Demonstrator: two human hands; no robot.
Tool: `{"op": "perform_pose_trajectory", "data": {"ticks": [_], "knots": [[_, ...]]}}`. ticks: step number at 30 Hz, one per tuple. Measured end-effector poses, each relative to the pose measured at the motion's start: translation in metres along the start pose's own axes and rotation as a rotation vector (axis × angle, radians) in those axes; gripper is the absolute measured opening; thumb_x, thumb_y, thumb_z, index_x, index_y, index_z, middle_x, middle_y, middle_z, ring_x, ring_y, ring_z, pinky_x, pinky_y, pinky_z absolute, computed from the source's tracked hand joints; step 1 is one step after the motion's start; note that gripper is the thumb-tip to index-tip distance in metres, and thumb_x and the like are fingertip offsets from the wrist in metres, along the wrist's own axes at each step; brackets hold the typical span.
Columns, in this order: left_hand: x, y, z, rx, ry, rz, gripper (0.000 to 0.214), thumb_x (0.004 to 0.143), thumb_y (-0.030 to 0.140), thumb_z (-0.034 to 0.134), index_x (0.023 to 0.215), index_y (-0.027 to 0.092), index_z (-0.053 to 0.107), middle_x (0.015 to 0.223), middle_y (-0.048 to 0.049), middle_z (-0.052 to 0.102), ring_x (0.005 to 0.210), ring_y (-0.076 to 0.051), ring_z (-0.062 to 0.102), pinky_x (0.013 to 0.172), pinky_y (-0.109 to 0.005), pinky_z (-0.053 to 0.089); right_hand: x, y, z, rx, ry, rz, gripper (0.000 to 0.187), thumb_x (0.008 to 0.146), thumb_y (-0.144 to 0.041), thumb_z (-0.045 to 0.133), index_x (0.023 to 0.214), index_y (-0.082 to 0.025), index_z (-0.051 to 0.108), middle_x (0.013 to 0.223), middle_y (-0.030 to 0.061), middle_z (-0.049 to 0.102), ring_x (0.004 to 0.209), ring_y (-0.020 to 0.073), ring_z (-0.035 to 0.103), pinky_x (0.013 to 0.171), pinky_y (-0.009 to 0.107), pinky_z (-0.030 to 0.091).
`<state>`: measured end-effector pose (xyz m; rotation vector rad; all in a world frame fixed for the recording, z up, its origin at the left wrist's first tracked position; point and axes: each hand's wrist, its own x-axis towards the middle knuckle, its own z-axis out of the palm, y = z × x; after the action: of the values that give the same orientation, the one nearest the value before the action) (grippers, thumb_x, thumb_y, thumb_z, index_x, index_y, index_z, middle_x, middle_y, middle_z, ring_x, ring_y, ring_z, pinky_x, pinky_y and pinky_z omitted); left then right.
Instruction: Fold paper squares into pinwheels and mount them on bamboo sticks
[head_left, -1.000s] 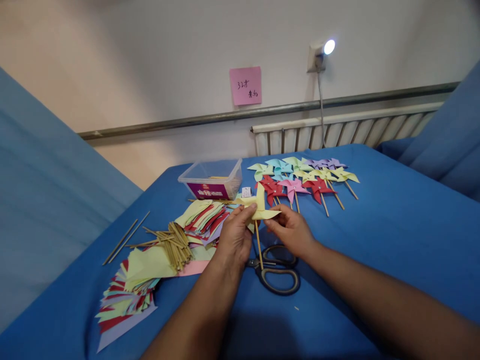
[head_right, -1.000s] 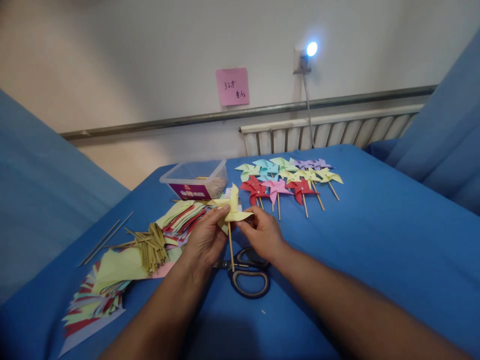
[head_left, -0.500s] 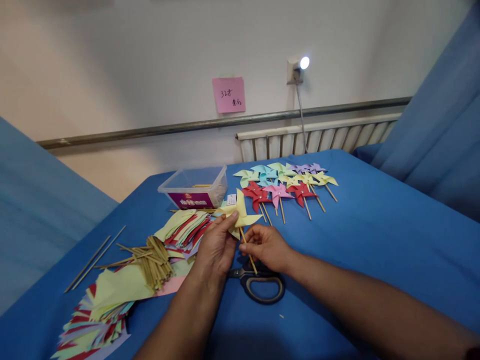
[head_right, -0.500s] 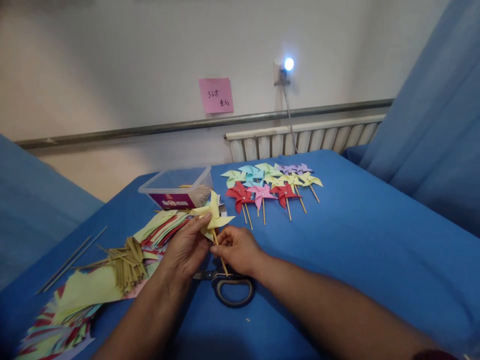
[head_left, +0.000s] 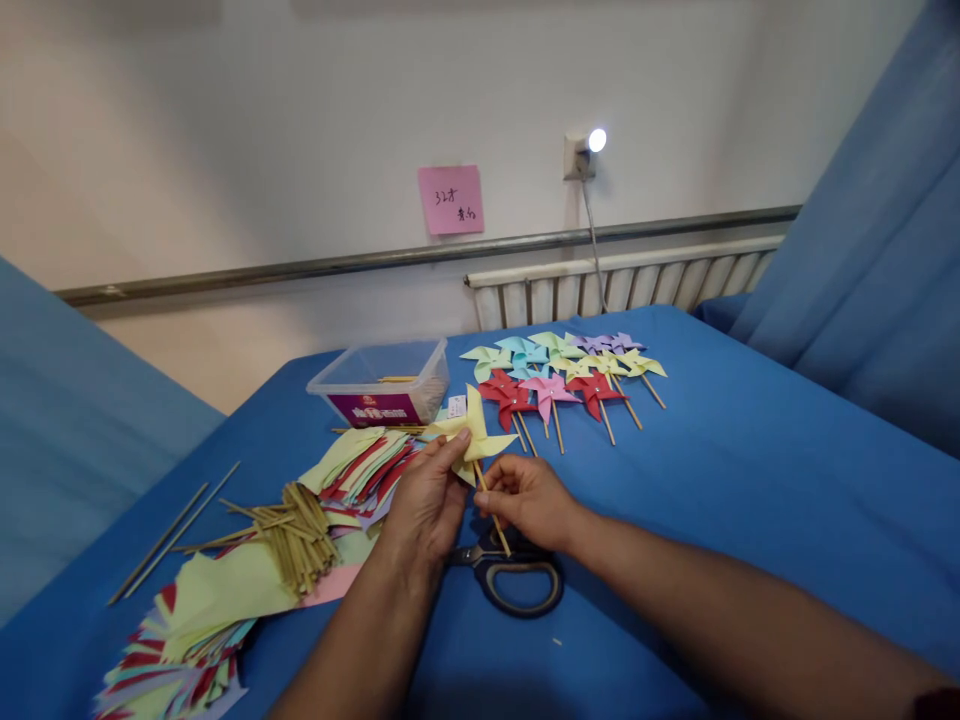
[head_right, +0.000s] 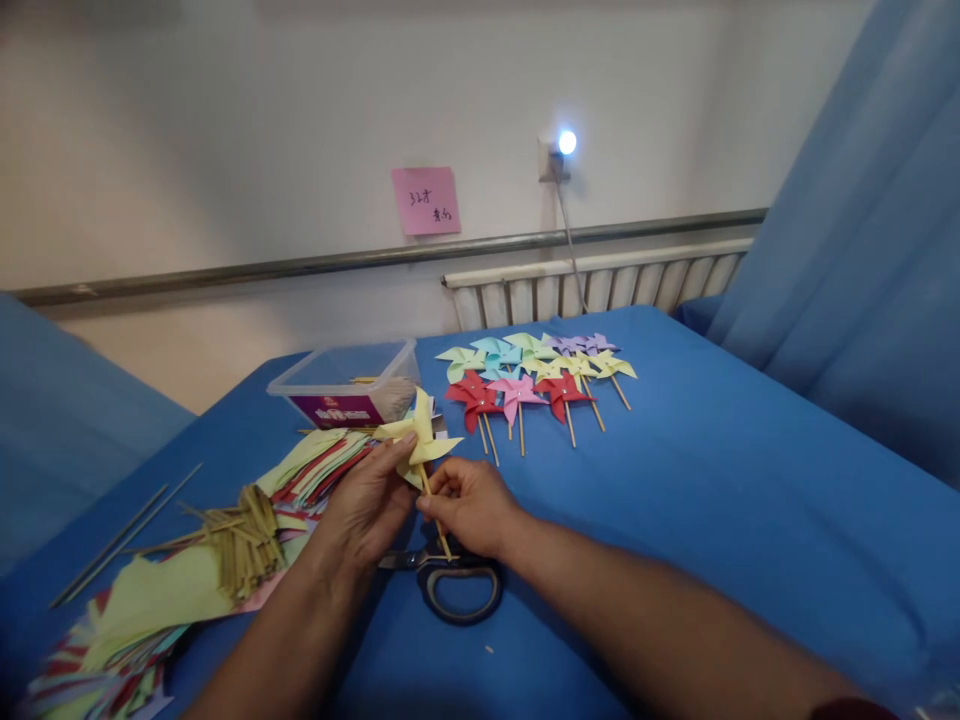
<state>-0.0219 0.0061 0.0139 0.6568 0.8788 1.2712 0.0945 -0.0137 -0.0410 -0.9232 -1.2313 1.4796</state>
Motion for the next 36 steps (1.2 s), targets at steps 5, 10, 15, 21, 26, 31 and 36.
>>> {"op": "perform_pose_trajectory", "data": {"ticks": [5,10,15,21,26,31,36], "knots": [[-0.002,-0.001,0.000,0.020,-0.029,-0.001,0.021,0.066,0.016,0.078,0.084,0.013,0.068,0.078,-0.0028,0.070,0.068,-0.013,0.063,0.066,-0.023,0.051,-0.002,-0.002,-0.001,0.015,0.010,-0.007,0.016,0.069,-0.028,0.069,0.069,-0.020,0.055,0.054,-0.0058,0.060,0.042,0.0078,0.049,0.044,0.021,0.037],[-0.003,-0.001,-0.001,0.014,0.024,0.032,0.022,0.061,0.013,0.080,0.078,0.012,0.067,0.075,-0.0029,0.069,0.067,-0.013,0.063,0.068,-0.023,0.051,-0.004,-0.001,0.000,0.005,-0.001,0.007,0.017,0.069,-0.028,0.070,0.070,-0.019,0.055,0.055,-0.0055,0.060,0.042,0.0081,0.050,0.044,0.021,0.038],[-0.001,-0.003,-0.002,0.029,0.051,0.055,0.022,0.059,0.013,0.080,0.077,0.011,0.067,0.071,-0.0024,0.069,0.064,-0.012,0.062,0.066,-0.023,0.049,-0.003,0.002,0.003,0.012,0.013,0.028,0.024,0.068,-0.033,0.071,0.073,-0.020,0.052,0.055,-0.0065,0.059,0.042,0.0086,0.050,0.044,0.022,0.039],[-0.002,-0.002,0.002,0.079,-0.009,-0.002,0.031,0.060,0.019,0.082,0.087,0.013,0.068,0.078,-0.0026,0.070,0.067,-0.014,0.064,0.063,-0.023,0.049,-0.003,0.002,0.000,-0.065,0.117,0.024,0.023,0.070,-0.033,0.070,0.070,-0.020,0.051,0.054,-0.0054,0.059,0.043,0.0081,0.049,0.042,0.021,0.037],[-0.009,-0.003,0.007,0.103,-0.122,-0.148,0.035,0.069,0.024,0.079,0.101,0.018,0.067,0.094,-0.0039,0.072,0.078,-0.014,0.067,0.068,-0.023,0.051,-0.015,-0.004,-0.021,-0.055,0.206,0.001,0.027,0.069,-0.040,0.071,0.071,-0.020,0.052,0.055,-0.0050,0.059,0.042,0.0082,0.049,0.043,0.021,0.038],[-0.008,-0.006,0.004,0.157,-0.064,-0.216,0.036,0.075,0.022,0.074,0.110,0.016,0.065,0.117,-0.0137,0.068,0.101,-0.021,0.066,0.078,-0.026,0.053,-0.027,-0.010,-0.085,-0.237,0.463,-0.040,0.029,0.071,-0.047,0.066,0.069,-0.020,0.055,0.055,-0.0021,0.060,0.041,0.0101,0.048,0.043,0.023,0.035],[-0.002,-0.008,0.002,0.178,-0.012,-0.204,0.025,0.075,0.018,0.072,0.100,0.013,0.068,0.111,-0.0140,0.070,0.088,-0.018,0.069,0.070,-0.024,0.054,-0.036,-0.018,-0.173,-0.726,0.753,0.018,0.027,0.077,-0.044,0.057,0.064,-0.020,0.059,0.056,0.0009,0.060,0.050,0.0142,0.053,0.049,0.025,0.035]]}}
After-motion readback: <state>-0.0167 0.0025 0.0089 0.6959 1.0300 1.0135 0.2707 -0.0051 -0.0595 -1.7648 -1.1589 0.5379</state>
